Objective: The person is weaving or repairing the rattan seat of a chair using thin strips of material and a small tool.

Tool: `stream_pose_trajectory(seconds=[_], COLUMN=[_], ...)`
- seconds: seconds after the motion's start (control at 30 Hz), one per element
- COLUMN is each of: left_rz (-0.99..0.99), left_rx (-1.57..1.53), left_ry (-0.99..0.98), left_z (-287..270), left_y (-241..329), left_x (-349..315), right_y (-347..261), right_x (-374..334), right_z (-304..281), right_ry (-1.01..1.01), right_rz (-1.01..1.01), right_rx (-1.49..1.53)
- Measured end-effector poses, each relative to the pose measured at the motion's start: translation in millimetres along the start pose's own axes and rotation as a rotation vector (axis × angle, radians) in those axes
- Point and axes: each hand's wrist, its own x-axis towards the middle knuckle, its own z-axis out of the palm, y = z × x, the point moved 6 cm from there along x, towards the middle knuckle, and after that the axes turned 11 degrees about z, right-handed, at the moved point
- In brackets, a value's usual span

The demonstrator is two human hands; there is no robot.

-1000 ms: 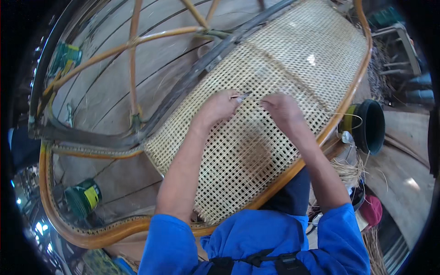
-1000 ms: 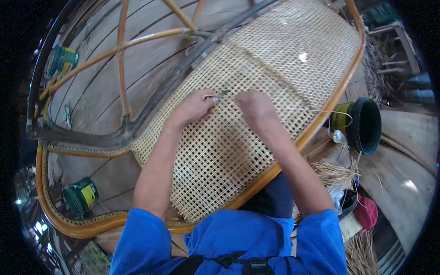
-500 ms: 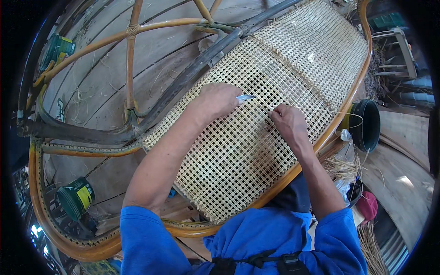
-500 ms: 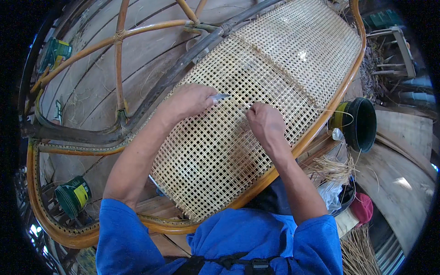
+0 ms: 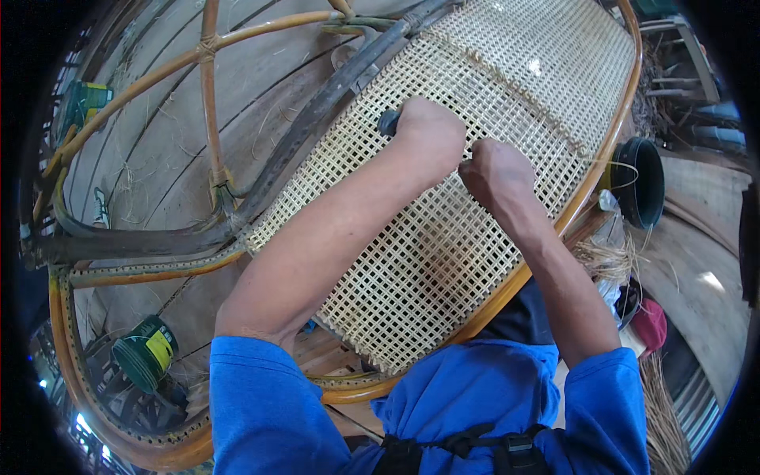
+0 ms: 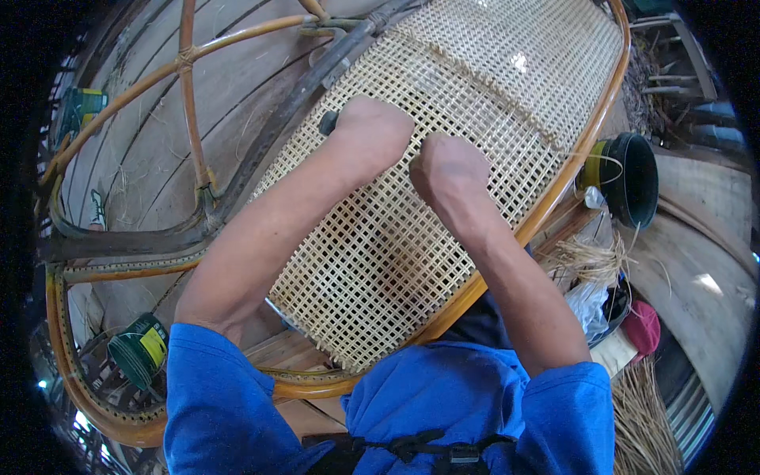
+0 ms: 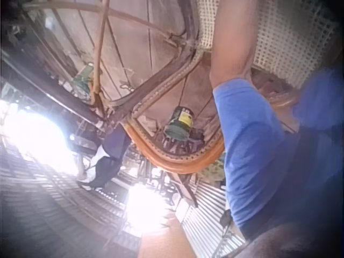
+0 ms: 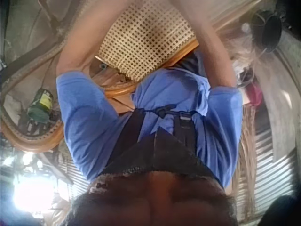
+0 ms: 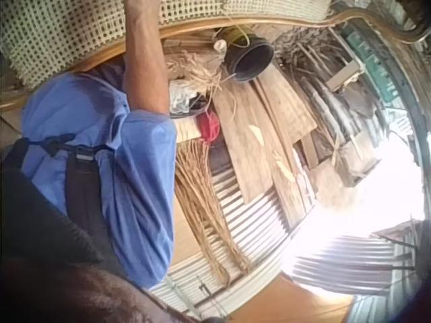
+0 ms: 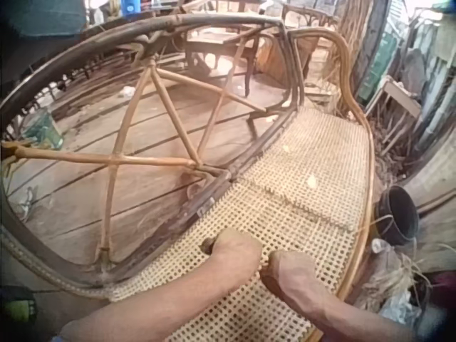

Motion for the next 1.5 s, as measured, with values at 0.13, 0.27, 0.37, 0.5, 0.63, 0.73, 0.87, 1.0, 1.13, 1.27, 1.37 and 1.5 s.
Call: stream_pose_trajectory(seconds=[0.13,0.27,0.37,0.5,0.63,0.73,0.87,1.0,1.13,1.27,1.37,1.5], left_rz=[0.033,0.047,0.128,0.043,0.022,0.042,0.077,0.153,0.177,0.160,0.157,0.077], left_rx=[0.111,0.185,-0.065,-0.195,-0.173,-0.174,-0.141,-0.003,0.072,-0.029,-0.096,-0.165], left_ry=[-0.164,-0.208,-0.044,-0.163,-0.118,-0.118,-0.133,-0.106,-0.083,-0.053,-0.038,-0.026], left_z=[7,0,4,16,3,2,1,-7,-4,4,10,9], left_y=[13,11,-8,-30,-21,-20,-17,0,7,-8,-22,-18], left_x=[17,12,14,9,5,13,16,12,13,9,5,11], right_y=[11,44,37,16,19,17,20,17,14,28,25,20], right_x=[2,-1,-2,-20,-24,-9,2,4,9,4,2,8], right_z=[20,38,22,-32,-29,6,26,26,31,35,35,43], right_ry=[0.017,-0.123,-0.053,-0.001,0.038,-0.022,0.051,0.102,0.065,0.011,0.053,0.231], right_rz=[0.004,0.149,0.053,0.025,-0.001,0.153,0.169,0.166,0.155,0.195,0.154,-0.005], right_rx=[0.162,0.261,0.264,0.464,0.397,0.163,0.200,0.187,0.253,0.213,0.264,0.159])
